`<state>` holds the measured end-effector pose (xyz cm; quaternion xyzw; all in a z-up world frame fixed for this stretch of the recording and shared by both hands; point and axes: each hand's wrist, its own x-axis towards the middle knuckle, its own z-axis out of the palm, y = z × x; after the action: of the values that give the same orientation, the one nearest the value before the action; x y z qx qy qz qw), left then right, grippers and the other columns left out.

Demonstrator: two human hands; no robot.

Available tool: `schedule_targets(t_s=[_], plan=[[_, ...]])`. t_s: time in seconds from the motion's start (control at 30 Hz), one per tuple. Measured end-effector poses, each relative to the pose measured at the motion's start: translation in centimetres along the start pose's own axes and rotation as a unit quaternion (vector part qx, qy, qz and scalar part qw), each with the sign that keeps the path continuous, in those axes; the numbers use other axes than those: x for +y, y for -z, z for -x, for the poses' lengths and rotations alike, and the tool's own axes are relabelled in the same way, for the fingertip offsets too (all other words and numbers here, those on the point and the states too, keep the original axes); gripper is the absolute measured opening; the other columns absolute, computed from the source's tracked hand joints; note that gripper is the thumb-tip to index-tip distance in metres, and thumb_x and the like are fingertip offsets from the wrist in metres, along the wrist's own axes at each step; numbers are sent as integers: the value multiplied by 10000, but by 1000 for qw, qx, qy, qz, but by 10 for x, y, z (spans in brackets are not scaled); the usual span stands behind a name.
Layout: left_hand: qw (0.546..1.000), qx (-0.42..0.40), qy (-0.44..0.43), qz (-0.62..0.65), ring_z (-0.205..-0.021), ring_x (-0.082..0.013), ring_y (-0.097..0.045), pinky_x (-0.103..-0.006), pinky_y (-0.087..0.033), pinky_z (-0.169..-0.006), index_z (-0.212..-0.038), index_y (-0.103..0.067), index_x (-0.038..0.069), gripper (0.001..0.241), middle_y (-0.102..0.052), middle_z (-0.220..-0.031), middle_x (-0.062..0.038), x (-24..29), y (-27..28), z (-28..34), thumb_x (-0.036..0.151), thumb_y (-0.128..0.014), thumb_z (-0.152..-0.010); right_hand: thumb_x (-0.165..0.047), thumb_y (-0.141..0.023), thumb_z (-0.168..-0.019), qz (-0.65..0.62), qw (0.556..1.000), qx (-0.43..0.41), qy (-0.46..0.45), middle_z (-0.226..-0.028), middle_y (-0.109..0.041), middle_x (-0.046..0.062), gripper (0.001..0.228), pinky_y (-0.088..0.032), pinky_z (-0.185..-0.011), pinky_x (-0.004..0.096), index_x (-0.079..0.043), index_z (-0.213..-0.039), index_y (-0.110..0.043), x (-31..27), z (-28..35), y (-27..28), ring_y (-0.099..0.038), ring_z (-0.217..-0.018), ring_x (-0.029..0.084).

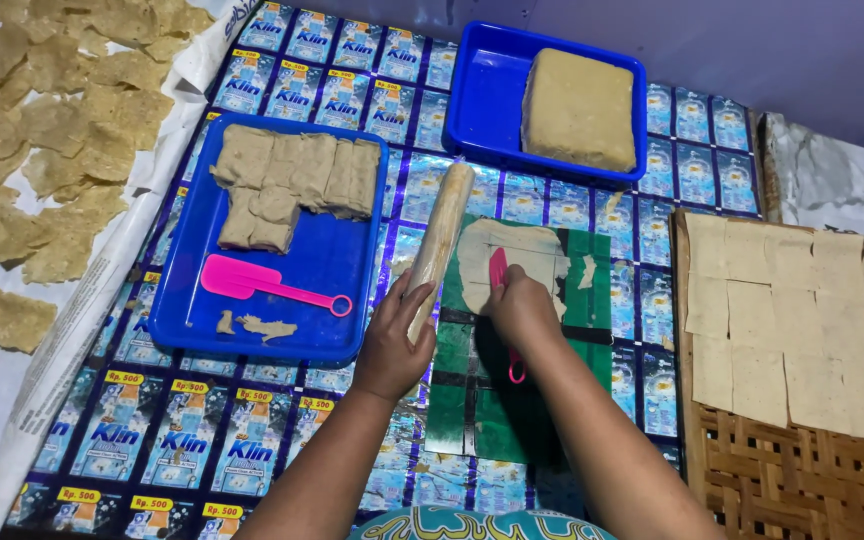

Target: Flattening dough with a rolling pin and cutting it into square sheets on a prepared surface.

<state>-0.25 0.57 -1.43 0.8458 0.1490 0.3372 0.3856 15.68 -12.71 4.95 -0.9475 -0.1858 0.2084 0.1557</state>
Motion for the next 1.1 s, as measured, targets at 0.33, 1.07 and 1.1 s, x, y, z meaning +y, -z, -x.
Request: schedule_targets(t_s=[0.33,1.07,1.1], plan=[[1000,-5,3,-7,-1290,-411,-583,-500,-486,-1053,-1351,-651,228,513,-564,-1438,-207,4,2,-1,134,-665,-847,-289,-486,-985,-12,1000,-14,2,-1025,-720,307,319,-554,-891,604,-55,-1148,-627,19,35,0,-676,-1080,528],[999,-15,27,-15,-1306,-403,-570,-489,-478,-1078,-1350,-666,245,520,-573,-1448,-183,10,1,-2,124,-664,-844,-190,-440,-1044,188,974,111,-64,-1110,-538,116,455,-590,-905,507,-361,-1428,-615,104,61,23,-631,-1076,376],[999,-13,26,-15,-1306,-399,-572,-486,-480,-1078,-1347,-669,244,517,-577,-1444,-182,11,1,-3,122,-666,-845,-171,-457,-1036,195,970,132,-59,-1099,-533,125,466,-597,-887,504,-346,-1439,-614,98,56,24,-636,-1064,377]])
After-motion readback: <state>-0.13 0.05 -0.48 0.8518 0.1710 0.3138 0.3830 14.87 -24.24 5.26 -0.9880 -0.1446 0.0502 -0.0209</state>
